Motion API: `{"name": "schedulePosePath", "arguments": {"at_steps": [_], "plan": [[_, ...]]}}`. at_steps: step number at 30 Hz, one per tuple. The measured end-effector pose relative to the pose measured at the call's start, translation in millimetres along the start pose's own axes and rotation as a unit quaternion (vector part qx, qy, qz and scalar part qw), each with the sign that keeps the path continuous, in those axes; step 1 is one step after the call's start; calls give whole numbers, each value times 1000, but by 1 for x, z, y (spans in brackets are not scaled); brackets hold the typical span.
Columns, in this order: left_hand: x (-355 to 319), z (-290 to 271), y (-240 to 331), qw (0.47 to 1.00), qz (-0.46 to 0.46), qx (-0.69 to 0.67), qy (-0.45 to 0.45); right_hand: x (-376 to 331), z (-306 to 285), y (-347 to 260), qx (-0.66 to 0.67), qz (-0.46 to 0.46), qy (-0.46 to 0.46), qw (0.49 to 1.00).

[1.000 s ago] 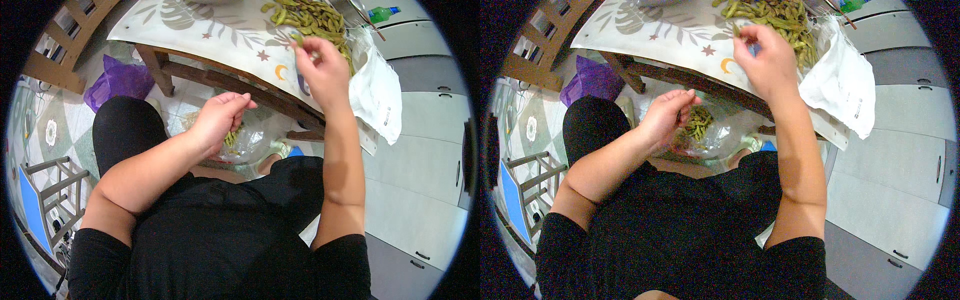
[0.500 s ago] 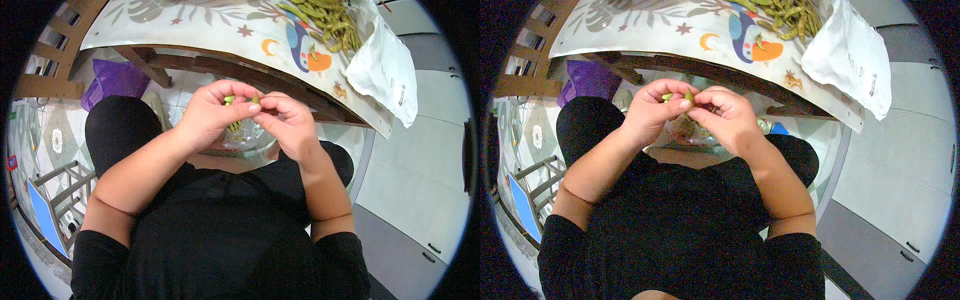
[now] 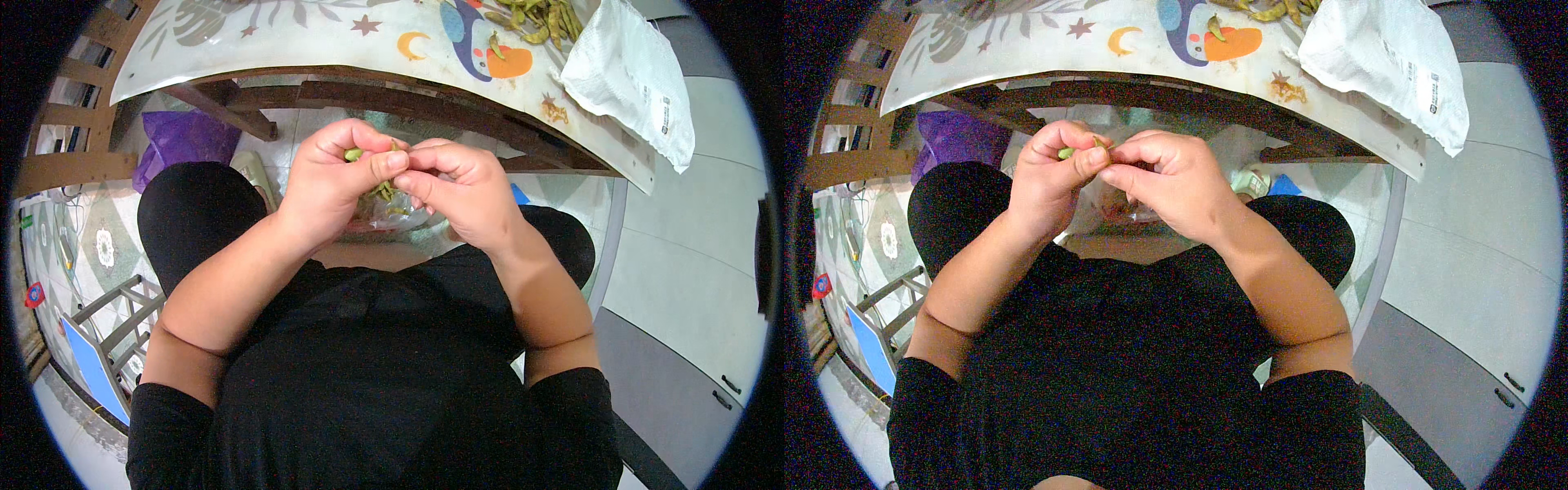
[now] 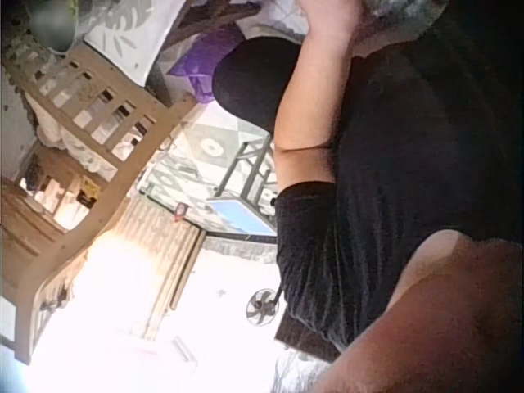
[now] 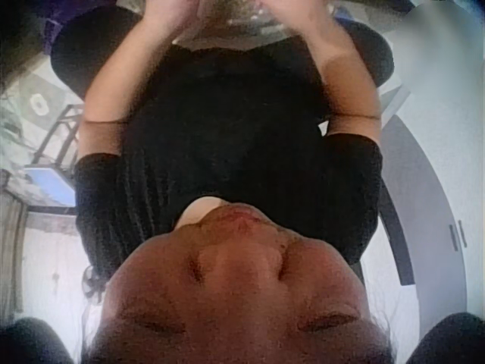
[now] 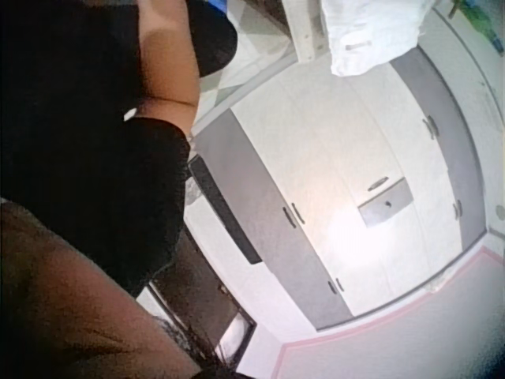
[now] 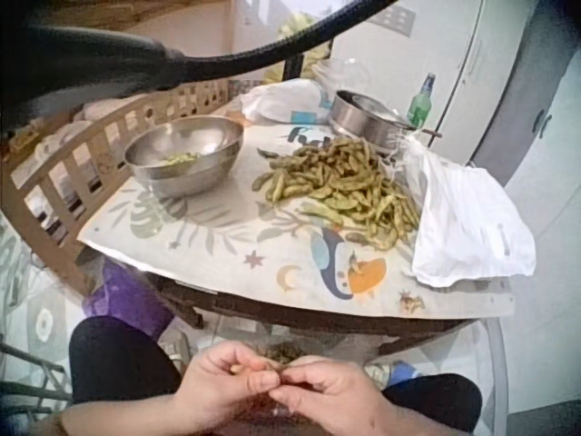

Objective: The person sits on the floor and shells edamame beans by hand. They pick up pods from a pile on the table, squeeze the beans out of the pods, and place the shelled beans into a metal bowl while discarding the empty pods into a plastic bag.

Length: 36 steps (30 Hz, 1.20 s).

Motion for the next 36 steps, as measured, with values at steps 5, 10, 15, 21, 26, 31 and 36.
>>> {"name": "schedulePosePath", "arguments": {"at_steps": [5, 10, 15, 21, 26, 31, 36], "plan": [[0, -4, -1, 1000, 17, 25, 7, 0, 3, 10, 57, 93, -5, 994], [0, -7, -6, 999, -33, -13, 34, 2, 8, 11, 185, 116, -24, 976], [2, -6, -17, 972, -164, -170, 8, 5, 7, 15, 192, 118, -42, 973], [2, -8, -18, 989, -107, -86, 55, 7, 6, 18, 140, 117, -19, 983], [2, -3, -15, 996, -63, -40, 40, 7, 5, 18, 161, 109, -31, 981], [3, -5, -17, 995, -57, -86, 14, 9, 9, 27, 265, 94, -27, 959], [3, -1, -19, 982, -82, -168, -26, 9, 11, 27, 287, 44, -12, 957]]}}
Point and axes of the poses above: each hand's wrist, its own x-axis towards the middle knuckle, its own z-axis out of the palm, y = z × x, the point moved 4 cm from there along x, towards the middle knuckle, and after that the axes turned 1 degree about y, right-handed, at the moved point
